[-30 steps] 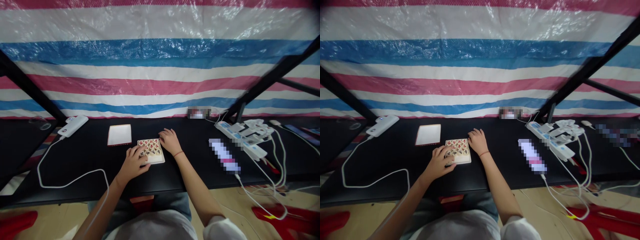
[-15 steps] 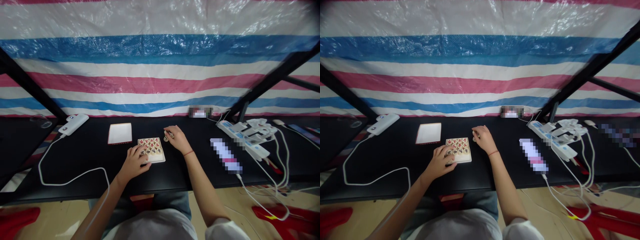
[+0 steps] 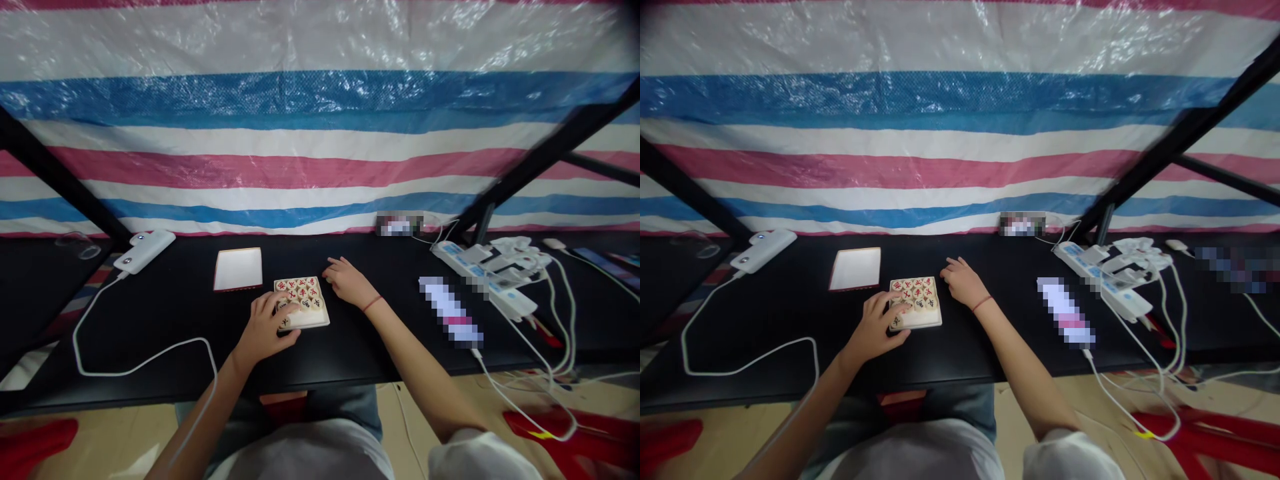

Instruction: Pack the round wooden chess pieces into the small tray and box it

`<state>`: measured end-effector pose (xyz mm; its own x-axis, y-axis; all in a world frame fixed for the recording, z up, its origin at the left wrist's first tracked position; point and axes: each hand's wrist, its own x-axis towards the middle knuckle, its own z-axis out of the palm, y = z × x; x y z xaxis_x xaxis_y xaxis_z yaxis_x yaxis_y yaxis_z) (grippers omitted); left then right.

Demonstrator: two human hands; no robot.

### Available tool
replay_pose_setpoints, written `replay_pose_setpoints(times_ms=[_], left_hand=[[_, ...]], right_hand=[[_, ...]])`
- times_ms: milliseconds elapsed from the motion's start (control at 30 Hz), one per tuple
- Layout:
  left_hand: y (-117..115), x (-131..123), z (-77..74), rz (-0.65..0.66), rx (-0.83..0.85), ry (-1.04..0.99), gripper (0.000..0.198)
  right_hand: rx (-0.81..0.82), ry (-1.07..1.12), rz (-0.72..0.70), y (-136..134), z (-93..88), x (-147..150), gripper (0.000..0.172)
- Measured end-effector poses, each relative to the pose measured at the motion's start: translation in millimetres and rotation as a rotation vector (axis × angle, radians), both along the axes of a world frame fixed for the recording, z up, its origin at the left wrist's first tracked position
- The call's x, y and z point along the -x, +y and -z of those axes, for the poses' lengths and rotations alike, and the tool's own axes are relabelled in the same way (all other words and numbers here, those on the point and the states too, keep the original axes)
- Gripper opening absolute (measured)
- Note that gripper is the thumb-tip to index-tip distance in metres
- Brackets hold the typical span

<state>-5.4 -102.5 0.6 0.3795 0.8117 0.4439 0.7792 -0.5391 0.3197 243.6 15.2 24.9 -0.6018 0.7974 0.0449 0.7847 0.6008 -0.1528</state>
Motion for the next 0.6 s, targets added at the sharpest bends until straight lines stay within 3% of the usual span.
replay_pose_setpoints(times_ms=[133, 233, 300, 433, 600], left_hand=[[-1, 0, -1.4, -0.08, -0.018, -0.051, 0.039], [1, 0, -4.1, -0.117, -0.043, -0.12, 0.042], [4, -2, -6.5, -0.072, -0.044, -0.154, 0.043], [8, -9, -13.5, 0.03, -0.023, -0.219, 0.031], [4, -8, -25.6, 0.05, 0.081, -0.278, 0.024]], right_hand=[[-0.035, 0.14, 0.053, -9, -13.1, 6, 0.027], [-0.008, 0.443, 0.085, -33, -27.3, 19, 0.02], [0.125, 0.671, 0.107, -54, -33.0, 32, 0.018], [0.367, 0.915, 0.198, -88, -29.4, 55, 0.024], [0.515, 1.077, 0.262, -94, -17.7, 60, 0.028]])
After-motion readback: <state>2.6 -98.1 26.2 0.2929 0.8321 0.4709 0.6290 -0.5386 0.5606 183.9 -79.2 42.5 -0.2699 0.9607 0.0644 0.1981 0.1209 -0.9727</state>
